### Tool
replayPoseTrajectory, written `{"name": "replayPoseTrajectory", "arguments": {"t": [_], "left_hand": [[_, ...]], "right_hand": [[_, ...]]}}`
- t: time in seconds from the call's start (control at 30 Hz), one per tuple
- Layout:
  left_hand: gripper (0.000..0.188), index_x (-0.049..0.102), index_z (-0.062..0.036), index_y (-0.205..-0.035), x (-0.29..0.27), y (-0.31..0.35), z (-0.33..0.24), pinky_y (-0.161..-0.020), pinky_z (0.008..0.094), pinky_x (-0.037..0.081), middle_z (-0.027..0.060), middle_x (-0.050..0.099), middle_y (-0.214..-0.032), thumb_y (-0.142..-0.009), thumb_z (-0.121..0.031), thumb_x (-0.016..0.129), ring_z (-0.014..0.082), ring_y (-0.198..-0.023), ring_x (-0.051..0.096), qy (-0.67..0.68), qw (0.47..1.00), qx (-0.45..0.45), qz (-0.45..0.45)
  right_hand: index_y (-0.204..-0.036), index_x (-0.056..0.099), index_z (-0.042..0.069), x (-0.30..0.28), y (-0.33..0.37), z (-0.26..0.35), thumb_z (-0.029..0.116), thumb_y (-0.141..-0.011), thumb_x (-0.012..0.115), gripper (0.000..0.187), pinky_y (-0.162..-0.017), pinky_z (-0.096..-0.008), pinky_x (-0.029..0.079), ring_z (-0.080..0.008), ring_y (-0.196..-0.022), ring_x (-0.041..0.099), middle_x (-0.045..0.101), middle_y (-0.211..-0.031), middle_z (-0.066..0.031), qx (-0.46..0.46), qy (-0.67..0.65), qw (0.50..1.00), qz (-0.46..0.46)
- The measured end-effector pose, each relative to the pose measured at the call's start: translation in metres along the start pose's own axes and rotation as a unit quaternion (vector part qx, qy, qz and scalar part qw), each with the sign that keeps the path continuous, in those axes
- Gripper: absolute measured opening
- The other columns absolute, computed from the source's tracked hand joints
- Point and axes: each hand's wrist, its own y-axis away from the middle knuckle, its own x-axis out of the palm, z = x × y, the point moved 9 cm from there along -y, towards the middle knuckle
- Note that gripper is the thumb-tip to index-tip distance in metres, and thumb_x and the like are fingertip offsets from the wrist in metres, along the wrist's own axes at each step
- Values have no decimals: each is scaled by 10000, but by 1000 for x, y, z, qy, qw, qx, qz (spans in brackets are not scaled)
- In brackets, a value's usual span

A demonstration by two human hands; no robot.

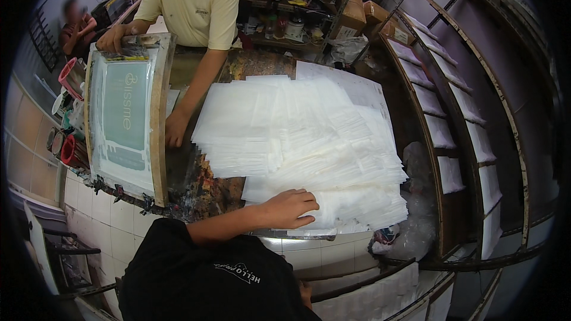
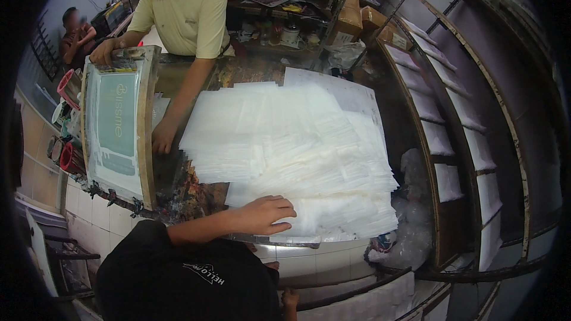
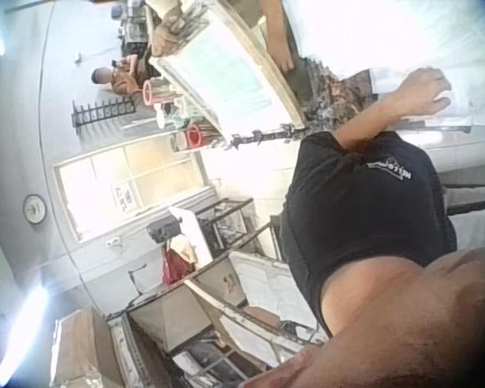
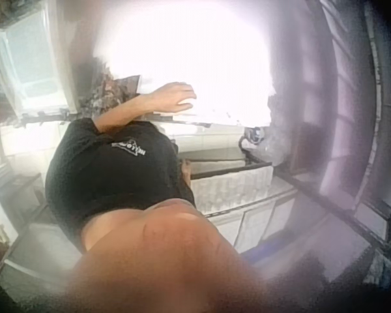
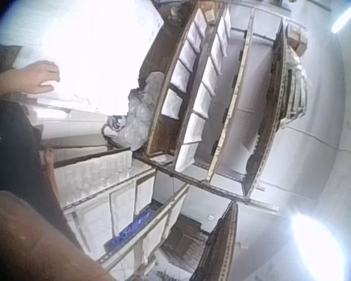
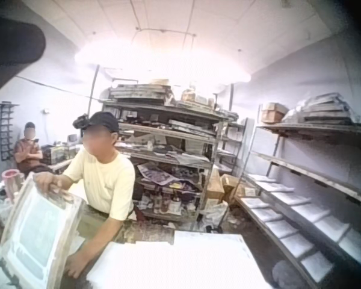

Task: The person repeatedly picks up white sheets from a table and places them onto a multi-tiered wooden shelving unit. The person moves back and forth between the table and the shelves, handling the sheets one at a time.

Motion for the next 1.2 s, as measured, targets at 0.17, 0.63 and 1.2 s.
{"name": "replayPoseTrajectory", "arguments": {"t": [0.17,0.63,1.2], "left_hand": [[311,642,-23,-1081,2,6,4,-1035,421,404,179,545,-1290,-888,-267,638,335,-1249,470,-70,997,0,-44],[241,639,-22,-1031,-45,-10,3,-901,420,459,143,602,-1104,-857,-186,663,318,-1038,563,-30,991,-5,-132],[259,650,-4,-1020,-69,-215,184,-865,454,511,212,647,-1002,-865,-209,623,373,-978,627,-202,967,-135,-78]], "right_hand": [[-1087,611,-48,6,-3,8,170,-892,618,293,-443,-289,414,-121,-512,523,564,-653,-60,-69,-16,997,5],[-1123,633,-95,5,16,6,201,-924,598,358,-846,-379,490,-270,-982,643,682,-1054,-213,7,29,999,-12],[-1034,656,-77,19,-8,-124,254,-867,622,373,-717,-395,498,-295,-790,651,674,-822,-184,-15,-21,998,-61]]}}
